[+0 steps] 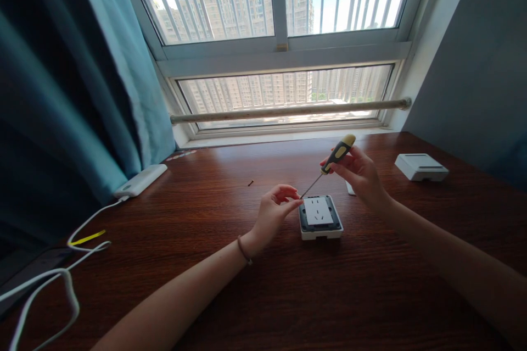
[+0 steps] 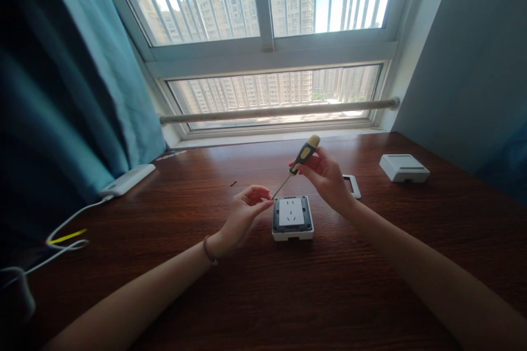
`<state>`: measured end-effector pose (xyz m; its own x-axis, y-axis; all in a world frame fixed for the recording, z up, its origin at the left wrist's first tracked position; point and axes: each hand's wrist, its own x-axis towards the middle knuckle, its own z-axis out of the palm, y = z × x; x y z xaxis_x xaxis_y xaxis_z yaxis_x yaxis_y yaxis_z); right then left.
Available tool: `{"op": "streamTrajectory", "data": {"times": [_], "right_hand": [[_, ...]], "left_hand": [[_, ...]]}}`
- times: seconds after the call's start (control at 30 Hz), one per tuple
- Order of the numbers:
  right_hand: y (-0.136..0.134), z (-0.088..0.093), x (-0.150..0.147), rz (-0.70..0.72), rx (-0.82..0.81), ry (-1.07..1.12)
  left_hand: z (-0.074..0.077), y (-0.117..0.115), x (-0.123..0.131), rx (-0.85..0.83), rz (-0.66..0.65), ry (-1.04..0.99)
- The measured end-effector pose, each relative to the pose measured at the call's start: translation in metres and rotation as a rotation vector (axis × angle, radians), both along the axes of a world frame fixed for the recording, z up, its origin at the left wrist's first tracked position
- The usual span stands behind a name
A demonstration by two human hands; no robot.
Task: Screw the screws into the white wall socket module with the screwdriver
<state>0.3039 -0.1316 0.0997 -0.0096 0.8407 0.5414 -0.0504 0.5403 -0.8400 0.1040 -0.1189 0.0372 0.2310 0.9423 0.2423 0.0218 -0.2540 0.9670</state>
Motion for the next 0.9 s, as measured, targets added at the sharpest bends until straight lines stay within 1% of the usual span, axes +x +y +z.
{"op": "streamTrajectory", "data": {"times": [0.13, 0.23, 0.3, 0.4, 0.53, 0.67, 0.8, 0.9], "right_hand": [[-0.001, 0.0, 0.0, -0.004, 0.006, -0.006], [-0.001, -0.001, 0.001, 0.022, 0.03, -0.027], [-0.003, 0.0, 0.0, 0.049, 0.058, -0.073], [-0.009, 0.001, -0.001, 0.066, 0.115, -0.176], [-0.016, 0.003, -0.006, 0.004, 0.208, -0.265], [-0.021, 0.001, -0.009, -0.079, 0.247, -0.364], [-0.022, -0.002, -0.011, -0.12, 0.276, -0.358], [-0.022, -0.002, -0.011, -0.122, 0.265, -0.351]], "left_hand": [[-0.003, -0.001, -0.001, 0.034, -0.027, 0.099], [-0.003, -0.002, -0.001, 0.117, -0.051, 0.149], [-0.002, -0.002, -0.002, 0.174, -0.061, 0.185], [-0.002, -0.001, -0.003, 0.216, -0.085, 0.248], [-0.005, 0.0, -0.002, 0.236, -0.115, 0.303], [-0.009, 0.002, -0.002, 0.24, -0.12, 0.328], [-0.011, 0.006, -0.002, 0.222, -0.115, 0.332], [-0.012, 0.009, -0.003, 0.188, -0.124, 0.312]]}}
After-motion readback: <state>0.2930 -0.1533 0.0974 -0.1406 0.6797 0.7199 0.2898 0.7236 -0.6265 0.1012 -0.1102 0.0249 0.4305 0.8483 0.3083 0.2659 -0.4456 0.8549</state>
